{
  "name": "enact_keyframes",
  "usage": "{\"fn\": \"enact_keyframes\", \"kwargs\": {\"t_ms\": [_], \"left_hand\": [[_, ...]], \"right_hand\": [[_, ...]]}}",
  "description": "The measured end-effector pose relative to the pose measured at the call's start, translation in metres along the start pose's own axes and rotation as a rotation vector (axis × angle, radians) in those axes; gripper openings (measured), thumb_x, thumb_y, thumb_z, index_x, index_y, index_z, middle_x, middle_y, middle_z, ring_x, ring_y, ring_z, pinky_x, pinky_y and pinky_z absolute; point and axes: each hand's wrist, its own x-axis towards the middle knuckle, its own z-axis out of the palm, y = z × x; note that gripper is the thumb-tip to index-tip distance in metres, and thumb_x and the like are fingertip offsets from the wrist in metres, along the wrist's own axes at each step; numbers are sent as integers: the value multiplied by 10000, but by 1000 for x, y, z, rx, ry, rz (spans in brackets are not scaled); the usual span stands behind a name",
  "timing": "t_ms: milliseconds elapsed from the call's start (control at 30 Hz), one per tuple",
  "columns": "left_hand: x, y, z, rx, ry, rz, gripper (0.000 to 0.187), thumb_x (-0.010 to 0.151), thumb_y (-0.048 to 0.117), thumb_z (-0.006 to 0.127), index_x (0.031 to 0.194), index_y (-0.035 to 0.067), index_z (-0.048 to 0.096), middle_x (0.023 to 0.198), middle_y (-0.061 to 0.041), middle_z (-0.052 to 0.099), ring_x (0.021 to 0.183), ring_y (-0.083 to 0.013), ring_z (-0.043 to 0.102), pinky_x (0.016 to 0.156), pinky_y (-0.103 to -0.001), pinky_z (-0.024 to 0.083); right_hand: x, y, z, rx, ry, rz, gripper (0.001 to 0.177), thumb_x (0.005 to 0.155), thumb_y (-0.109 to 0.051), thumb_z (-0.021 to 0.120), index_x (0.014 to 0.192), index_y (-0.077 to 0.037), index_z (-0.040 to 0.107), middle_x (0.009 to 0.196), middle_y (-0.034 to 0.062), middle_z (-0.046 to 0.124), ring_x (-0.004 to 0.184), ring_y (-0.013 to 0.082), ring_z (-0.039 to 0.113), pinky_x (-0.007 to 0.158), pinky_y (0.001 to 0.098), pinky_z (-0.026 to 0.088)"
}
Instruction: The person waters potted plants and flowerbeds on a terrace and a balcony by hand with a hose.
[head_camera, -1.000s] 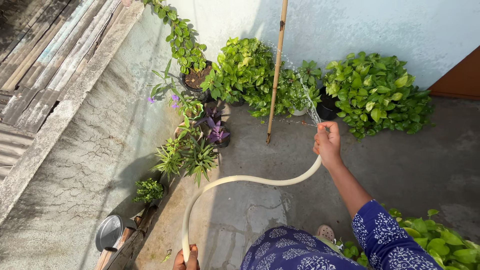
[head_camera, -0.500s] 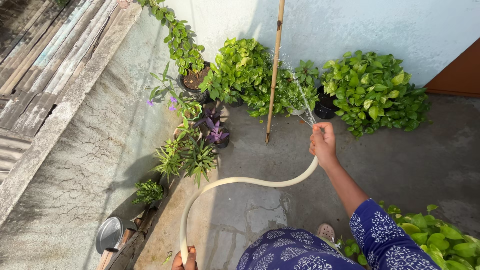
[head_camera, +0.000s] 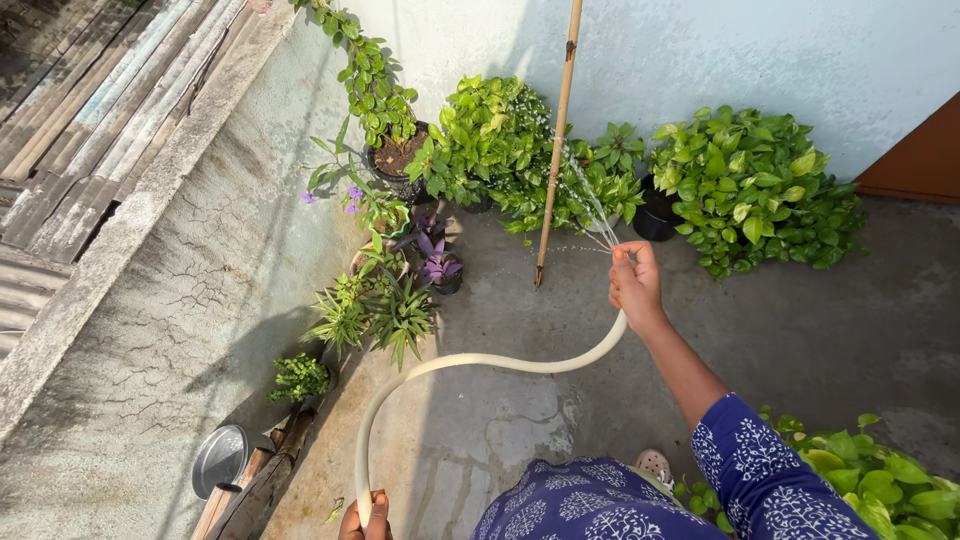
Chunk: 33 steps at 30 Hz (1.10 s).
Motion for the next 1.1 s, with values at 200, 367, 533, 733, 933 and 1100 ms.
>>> {"fn": "enact_keyframes", "kwargs": {"t_ms": [200,367,533,733,933,1100], "left_hand": [[-3,0,2,-36,39,27,188,890,166,741,955,-5,696,470,-31,501,360,-103,383,391,-297,303],[-12,1,20,-83,81,24,167,885,157,746,933,2,704,482,-29,506,372,-100,376,399,-294,286],[-23,5,42,-47,67,-25,167,894,171,738,930,10,713,459,-52,483,358,-123,384,391,-309,282],[-41,12,82,-46,57,-128,182,885,185,745,977,30,720,504,-40,505,391,-125,401,404,-306,307],[-57,19,110,-5,103,-78,198,893,200,737,991,28,736,512,-41,552,398,-120,450,418,-300,343],[-78,33,121,-68,59,-127,190,874,198,761,966,32,751,498,-44,506,400,-121,395,419,-298,291]], "right_hand": [[4,-2,4,-3,-10,-5,171,1071,-290,542,1123,-150,458,634,-42,410,435,25,272,381,247,248],[15,-5,-3,-4,-38,24,168,1072,-294,539,1109,-149,462,629,-48,402,431,26,270,379,246,234],[35,-5,-22,4,-102,28,172,1066,-300,541,1101,-149,466,615,-49,395,421,27,270,374,246,234],[66,-2,-57,-51,-142,136,161,1057,-283,538,1086,-145,460,608,-41,407,413,32,276,368,252,228],[85,33,-105,-162,-21,409,173,1042,-289,558,1070,-161,446,625,-24,407,413,43,271,365,263,214],[98,50,-145,-136,172,421,150,1040,-274,546,1090,-181,440,644,-2,429,415,65,269,369,274,204]]}}
